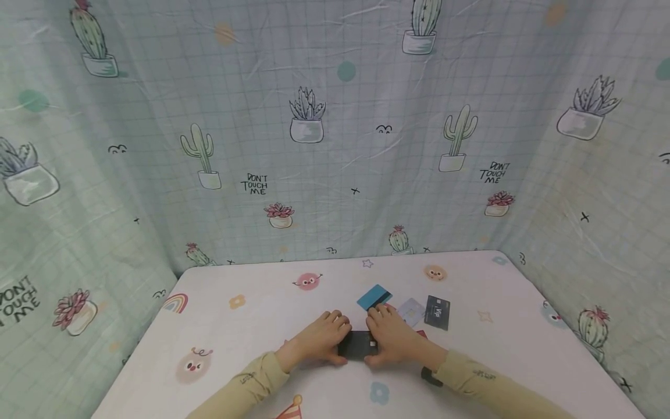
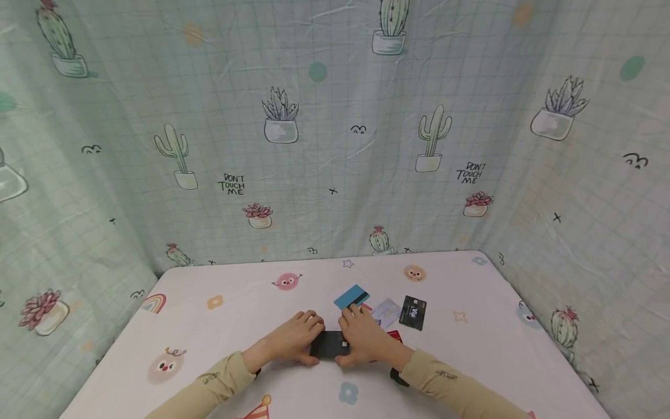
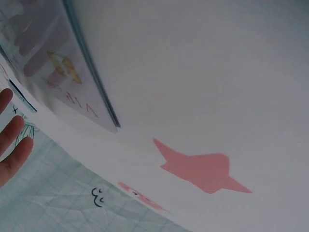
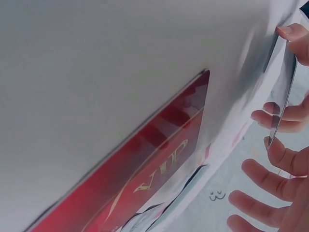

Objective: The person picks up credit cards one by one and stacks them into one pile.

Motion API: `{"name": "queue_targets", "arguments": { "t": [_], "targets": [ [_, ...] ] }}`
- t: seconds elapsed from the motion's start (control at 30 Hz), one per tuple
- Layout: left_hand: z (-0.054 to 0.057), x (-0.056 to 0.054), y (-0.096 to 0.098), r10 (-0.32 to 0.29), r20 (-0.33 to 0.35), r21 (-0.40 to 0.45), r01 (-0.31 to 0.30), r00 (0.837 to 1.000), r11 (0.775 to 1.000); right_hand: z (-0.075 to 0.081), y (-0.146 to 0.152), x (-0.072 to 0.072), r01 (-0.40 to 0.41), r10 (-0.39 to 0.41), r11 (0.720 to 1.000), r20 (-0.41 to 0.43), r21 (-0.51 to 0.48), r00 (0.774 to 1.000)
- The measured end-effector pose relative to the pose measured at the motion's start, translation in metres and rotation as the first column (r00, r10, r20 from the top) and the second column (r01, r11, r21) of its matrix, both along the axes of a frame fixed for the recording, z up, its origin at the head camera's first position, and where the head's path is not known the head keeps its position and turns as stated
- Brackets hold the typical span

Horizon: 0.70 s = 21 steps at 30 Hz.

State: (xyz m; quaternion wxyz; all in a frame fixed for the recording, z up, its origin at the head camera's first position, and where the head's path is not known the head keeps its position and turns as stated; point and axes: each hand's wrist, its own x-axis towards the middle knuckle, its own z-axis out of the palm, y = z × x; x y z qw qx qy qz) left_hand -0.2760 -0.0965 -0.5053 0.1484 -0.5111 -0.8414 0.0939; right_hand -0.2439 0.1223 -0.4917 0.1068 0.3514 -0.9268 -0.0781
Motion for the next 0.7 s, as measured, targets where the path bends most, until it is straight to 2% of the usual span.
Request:
{"name": "queue_targets", "arguments": {
  "t": [0.3, 0.47, 0.7],
  "targets": [
    [0.002, 0.004, -0.004, 0.022, 0.022, 0.036, -0.023, 1.0, 0.999, -0.003, 0.001, -0.001, -0.009, 0.009, 1.0, -0.027, -0.019, 1.0],
    [0.005, 0.007, -0.009, 0.02, -0.005, 0.062, -0.02, 1.0, 0.998, -0.003, -0.001, -0.002, -0.011, 0.011, 1.0, -0.045, -0.016, 0.999],
    [0.005, 0.009, -0.017, 0.013, -0.038, 0.096, -0.009, 0.999, 0.995, 0.0, -0.003, -0.002, -0.076, 0.073, 0.996, -0.084, -0.038, 0.994]
  ]
}}
